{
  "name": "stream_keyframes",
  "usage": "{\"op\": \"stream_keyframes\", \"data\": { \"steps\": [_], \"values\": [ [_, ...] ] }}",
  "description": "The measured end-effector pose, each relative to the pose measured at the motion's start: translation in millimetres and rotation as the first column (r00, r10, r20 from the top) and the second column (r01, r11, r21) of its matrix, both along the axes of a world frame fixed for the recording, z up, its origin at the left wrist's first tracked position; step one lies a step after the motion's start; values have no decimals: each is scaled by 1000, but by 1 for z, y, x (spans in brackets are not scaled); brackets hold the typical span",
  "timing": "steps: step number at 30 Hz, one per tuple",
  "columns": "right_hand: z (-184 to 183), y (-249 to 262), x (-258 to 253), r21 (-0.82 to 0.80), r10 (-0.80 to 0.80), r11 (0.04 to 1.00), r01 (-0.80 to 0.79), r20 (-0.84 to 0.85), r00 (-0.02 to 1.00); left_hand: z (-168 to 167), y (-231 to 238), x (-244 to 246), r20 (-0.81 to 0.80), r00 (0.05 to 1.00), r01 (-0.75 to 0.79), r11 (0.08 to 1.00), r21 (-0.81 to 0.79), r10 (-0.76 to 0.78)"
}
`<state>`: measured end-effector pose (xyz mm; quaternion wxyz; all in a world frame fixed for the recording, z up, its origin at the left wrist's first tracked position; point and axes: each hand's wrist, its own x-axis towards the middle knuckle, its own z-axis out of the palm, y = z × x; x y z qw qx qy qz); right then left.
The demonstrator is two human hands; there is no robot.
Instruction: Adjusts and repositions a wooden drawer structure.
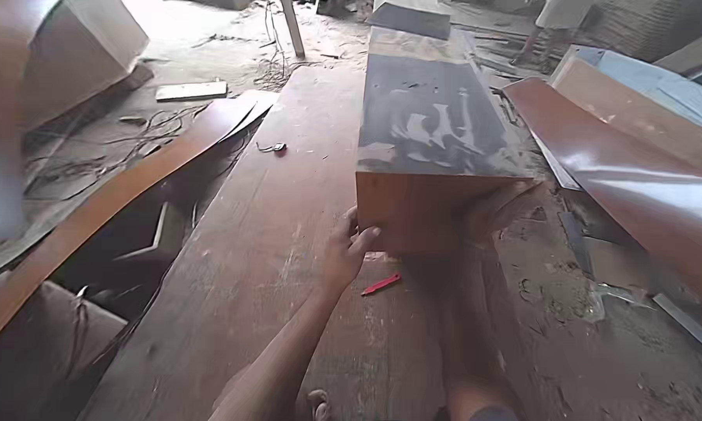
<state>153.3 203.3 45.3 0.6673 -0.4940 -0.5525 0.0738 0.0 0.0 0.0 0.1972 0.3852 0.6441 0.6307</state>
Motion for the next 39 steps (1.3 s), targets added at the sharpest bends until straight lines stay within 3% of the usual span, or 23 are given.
{"op": "stream_keyframes", "data": {
  "steps": [4, 8, 10, 12, 18, 20, 22, 24, 26, 30, 33, 36, 39],
  "values": [
    [13, 11, -8, 85, -116, 991, 106, 123, 986, -16, 11, 2, 61, 998, -35, 997, 73, 31],
    [53, 17, -14, 134, -164, 977, 163, -5, 986, -18, 22, 17, 123, 989, -95, 994, 61, 87],
    [42, 11, -22, 157, -208, 964, 215, -61, 976, -19, 24, 20, 86, 989, -128, 990, 54, 123],
    [7, -2, -33, 91, -198, 975, 203, -60, 978, -23, 25, 21, 38, 990, -139, 988, 71, 136],
    [-152, -47, -50, -196, -255, 950, 242, -44, 966, -27, 26, 18, -50, 991, -121, 989, 84, 125],
    [-189, -51, -53, -277, -262, 927, 252, -1, 965, -22, 27, 16, -21, 992, -120, 989, 89, 123],
    [-202, -55, -47, -365, -272, 883, 295, 114, 955, -21, 24, 18, 7, 994, -112, 991, 68, 111],
    [-182, -56, -40, -433, -259, 846, 310, 174, 950, -20, 22, 16, 33, 996, -89, 994, 67, 87],
    [-125, -39, -33, -420, -252, 861, 287, 139, 958, -15, 21, 12, 50, 997, -60, 996, 62, 57],
    [7, 12, -6, -56, -246, 967, 249, 45, 968, -12, 21, 15, 64, 997, -43, 995, 87, 37],
    [59, 27, -4, 123, -211, 969, 214, -39, 977, -14, 24, 18, 33, 998, -63, 992, 106, 60],
    [14, 23, -6, 90, -185, 977, 192, -81, 980, -18, 22, 19, -25, 997, -69, 993, 96, 72],
    [-76, 18, 4, -230, -236, 949, 215, -66, 970, -20, 26, 21, -92, 993, -62, 994, 87, 70]
  ]
}}
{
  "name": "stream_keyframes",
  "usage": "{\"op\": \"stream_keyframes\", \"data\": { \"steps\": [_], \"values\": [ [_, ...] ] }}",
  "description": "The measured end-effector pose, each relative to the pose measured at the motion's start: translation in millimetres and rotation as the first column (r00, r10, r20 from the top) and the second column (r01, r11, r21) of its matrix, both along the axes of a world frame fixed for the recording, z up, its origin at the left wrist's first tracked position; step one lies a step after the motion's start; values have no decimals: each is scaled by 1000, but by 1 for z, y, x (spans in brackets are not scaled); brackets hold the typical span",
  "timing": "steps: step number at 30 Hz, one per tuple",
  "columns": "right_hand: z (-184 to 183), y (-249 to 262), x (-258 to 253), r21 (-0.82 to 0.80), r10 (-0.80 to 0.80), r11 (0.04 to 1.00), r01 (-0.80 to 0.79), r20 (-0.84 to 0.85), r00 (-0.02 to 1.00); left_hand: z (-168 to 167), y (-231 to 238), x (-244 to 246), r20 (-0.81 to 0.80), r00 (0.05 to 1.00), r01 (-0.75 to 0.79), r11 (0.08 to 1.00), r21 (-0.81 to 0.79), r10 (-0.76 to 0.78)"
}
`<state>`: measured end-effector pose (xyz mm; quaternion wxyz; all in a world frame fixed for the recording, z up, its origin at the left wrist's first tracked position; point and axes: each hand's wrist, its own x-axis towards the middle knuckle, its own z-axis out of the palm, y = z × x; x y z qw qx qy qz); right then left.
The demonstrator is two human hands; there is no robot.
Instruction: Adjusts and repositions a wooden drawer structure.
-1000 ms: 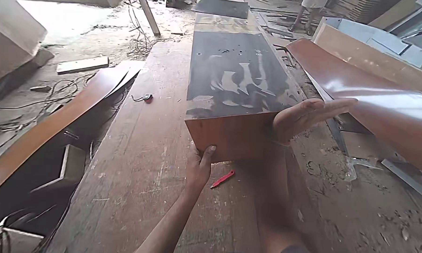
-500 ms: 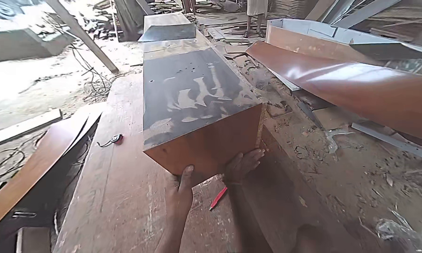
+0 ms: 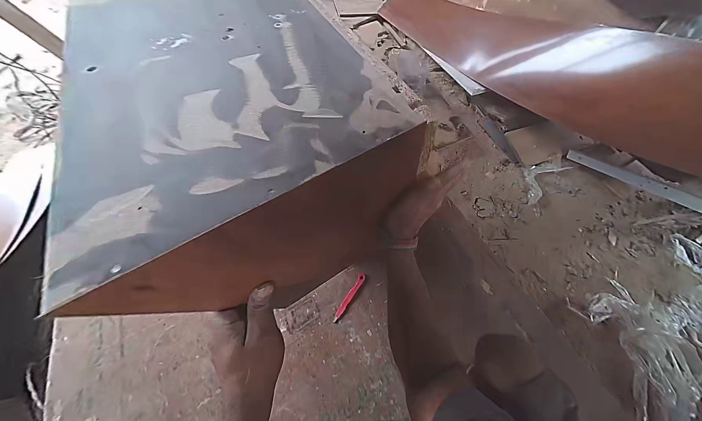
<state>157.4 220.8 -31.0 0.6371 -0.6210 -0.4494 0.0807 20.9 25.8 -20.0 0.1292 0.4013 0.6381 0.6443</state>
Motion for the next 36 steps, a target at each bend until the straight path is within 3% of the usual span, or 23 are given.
{"op": "stream_keyframes", "data": {
  "steps": [2, 5, 10, 13, 17, 20, 23, 26, 29, 32, 34, 36],
  "values": [
    [-52, -3, 2, -138, -70, 989, 60, -72, 995, -3, 3, 3, -20, 999, -32, 999, 8, 32],
    [-102, -12, -1, -126, -108, 988, 89, -158, 982, -1, -3, 0, -2, 999, -37, 999, -39, 37],
    [-104, -11, 6, -240, -108, 964, 112, 32, 994, 9, -6, -3, 116, 993, -7, 989, -144, 24],
    [-64, -20, -1, -309, -58, 947, 91, 112, 992, 15, -12, -3, 163, 986, -7, 988, -152, 32],
    [22, -20, -19, -11, -63, 998, 64, 85, 994, 23, -18, -4, 289, 950, -71, 984, -161, 115],
    [82, -31, -33, 63, -15, 998, 9, 89, 996, 15, -20, -13, 453, 892, 27, 998, -60, 3],
    [130, -55, -77, 270, -22, 963, -23, 162, 987, 9, -24, -29, 553, 808, 192, 978, 84, -206],
    [140, -90, -122, 384, 81, 908, -171, 239, 968, 1, -31, -41, 579, 709, 287, 915, 284, -402],
    [137, -125, -160, 474, 159, 816, -331, 367, 917, 1, -34, -42, 640, 657, 177, 907, 383, -398],
    [142, -137, -165, 434, 216, 787, -439, 472, 855, -3, -39, -47, 627, 625, 203, 873, 444, -464],
    [141, -145, -162, 411, 278, 714, -567, 576, 769, -11, -40, -43, 589, 664, 201, 868, 453, -461],
    [139, -150, -159, 432, 347, 562, -705, 651, 675, -13, -43, -38, 579, 738, 115, 910, 397, -346]
  ]
}}
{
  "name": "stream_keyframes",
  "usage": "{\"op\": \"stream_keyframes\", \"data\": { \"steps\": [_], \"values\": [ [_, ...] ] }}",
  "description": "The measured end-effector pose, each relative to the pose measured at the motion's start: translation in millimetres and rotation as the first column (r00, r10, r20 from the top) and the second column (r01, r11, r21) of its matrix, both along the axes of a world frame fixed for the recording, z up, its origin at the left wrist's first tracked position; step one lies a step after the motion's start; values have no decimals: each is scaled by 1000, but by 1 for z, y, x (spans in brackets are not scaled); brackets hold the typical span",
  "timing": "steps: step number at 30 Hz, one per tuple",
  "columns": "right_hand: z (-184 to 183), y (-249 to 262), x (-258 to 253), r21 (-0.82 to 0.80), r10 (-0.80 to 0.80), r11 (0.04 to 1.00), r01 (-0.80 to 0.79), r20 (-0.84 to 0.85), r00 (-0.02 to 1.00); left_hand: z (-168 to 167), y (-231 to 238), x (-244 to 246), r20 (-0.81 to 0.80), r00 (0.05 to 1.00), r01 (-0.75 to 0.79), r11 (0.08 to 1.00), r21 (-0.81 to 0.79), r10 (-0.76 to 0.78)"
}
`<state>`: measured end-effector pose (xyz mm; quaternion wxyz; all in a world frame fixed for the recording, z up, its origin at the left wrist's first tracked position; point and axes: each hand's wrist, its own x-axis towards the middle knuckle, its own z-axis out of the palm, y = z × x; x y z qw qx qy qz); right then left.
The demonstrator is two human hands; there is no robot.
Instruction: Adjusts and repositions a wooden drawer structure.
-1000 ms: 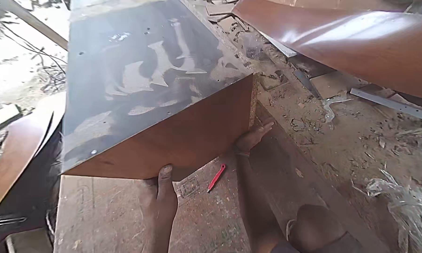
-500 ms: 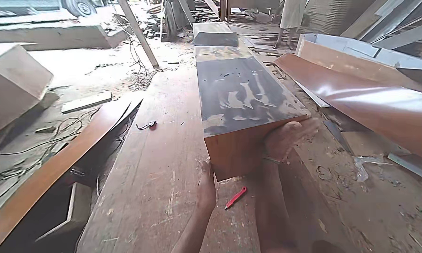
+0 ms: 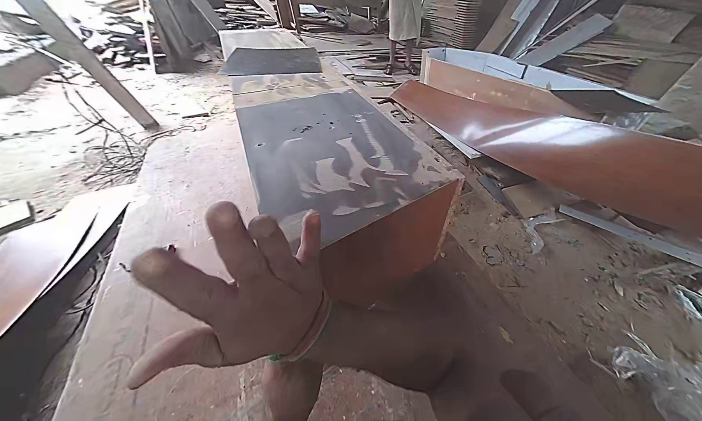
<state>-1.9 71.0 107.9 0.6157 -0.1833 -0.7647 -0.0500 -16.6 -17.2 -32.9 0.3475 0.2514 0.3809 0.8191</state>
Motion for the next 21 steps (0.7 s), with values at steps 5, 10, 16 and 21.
{"op": "stream_keyframes", "data": {
  "steps": [5, 10, 16, 21],
  "values": [
    [-2, 42, 44, 93, 25, 996, -12, -134, 991, 13, 18, -2, 42, 997, 62, 998, 0, -62],
    [-9, 93, 85, -26, -219, 975, 219, -242, 945, 6, 16, -11, -22, 982, 188, 982, 0, -188],
    [-7, 164, 169, -236, -497, 853, 465, -96, 862, -2, 12, -17, -62, 971, 229, 972, -50, -231],
    [0, 157, 161, -339, -601, 766, 547, -73, 796, 0, 7, -17, -94, 952, 289, 956, -47, -292]
  ]
}}
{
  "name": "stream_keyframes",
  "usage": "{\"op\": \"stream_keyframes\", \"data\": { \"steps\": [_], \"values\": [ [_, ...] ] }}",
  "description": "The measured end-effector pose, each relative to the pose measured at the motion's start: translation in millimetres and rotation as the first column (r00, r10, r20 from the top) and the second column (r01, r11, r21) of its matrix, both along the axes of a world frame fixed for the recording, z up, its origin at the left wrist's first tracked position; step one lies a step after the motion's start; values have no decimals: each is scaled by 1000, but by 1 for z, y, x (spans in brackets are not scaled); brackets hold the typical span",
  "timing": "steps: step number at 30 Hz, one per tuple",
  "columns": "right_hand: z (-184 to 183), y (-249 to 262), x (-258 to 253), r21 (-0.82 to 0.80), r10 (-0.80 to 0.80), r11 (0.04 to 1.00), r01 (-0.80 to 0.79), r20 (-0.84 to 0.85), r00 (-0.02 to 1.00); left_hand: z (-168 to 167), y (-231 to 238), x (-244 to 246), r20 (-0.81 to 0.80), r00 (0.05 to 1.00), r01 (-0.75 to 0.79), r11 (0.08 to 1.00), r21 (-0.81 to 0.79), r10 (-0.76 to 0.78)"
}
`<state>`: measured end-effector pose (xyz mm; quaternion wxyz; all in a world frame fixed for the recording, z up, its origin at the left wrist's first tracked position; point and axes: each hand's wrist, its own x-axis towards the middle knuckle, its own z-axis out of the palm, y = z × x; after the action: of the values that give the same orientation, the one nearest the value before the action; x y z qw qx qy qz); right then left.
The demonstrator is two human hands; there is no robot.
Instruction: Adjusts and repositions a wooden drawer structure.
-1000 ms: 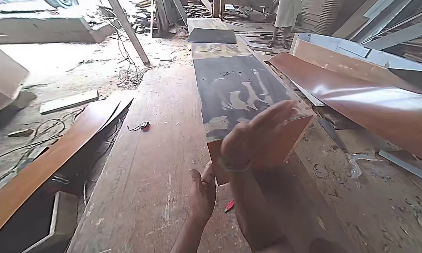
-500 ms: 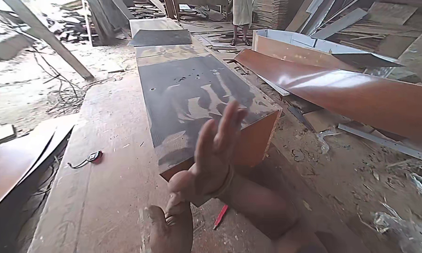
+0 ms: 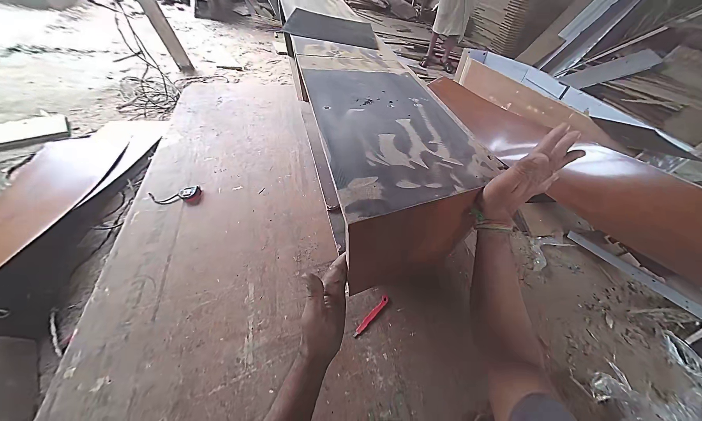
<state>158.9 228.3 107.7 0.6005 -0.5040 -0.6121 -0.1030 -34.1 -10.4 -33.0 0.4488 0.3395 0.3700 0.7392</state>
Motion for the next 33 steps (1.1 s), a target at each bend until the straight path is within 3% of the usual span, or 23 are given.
{"op": "stream_keyframes", "data": {
  "steps": [4, 10, 12, 17, 20, 21, 23, 25, 30, 33],
  "values": [
    [16, -59, -81, 253, 67, 964, -79, 58, 996, -2, 0, -5, 27, 998, 53, 996, 65, -54],
    [13, -103, -132, 233, 84, 969, -79, -13, 996, -3, 0, -7, 2, 997, 72, 993, 92, -72],
    [15, -113, -157, 419, 99, 906, -58, -77, 992, 4, 2, -6, 20, 996, 80, 992, 102, -82],
    [5, -162, -186, 279, 296, 893, -354, 228, 928, 17, -9, 0, 247, 969, -78, 976, 203, 26],
    [-17, -169, -186, 332, 459, 776, -536, 285, 842, 12, -8, 4, 234, 959, -204, 964, 168, 162],
    [-23, -170, -181, 363, 552, 725, -585, 202, 809, 8, -10, 3, 183, 967, -206, 965, 164, 175],
    [-26, -172, -162, 354, 630, 731, -584, -21, 776, 2, -10, -5, 38, 991, -130, 982, 135, 126],
    [-24, -162, -147, 408, 567, 783, -470, -158, 808, 7, -6, -10, 40, 993, 108, 984, 142, -115],
    [-21, -150, -163, 207, 324, 937, -280, -223, 919, 18, -4, -8, 188, 982, 17, 995, 95, -35],
    [-68, -151, -166, 127, 269, 962, -240, -323, 907, 17, -8, -13, 119, 990, 72, 996, 45, -76]
  ]
}}
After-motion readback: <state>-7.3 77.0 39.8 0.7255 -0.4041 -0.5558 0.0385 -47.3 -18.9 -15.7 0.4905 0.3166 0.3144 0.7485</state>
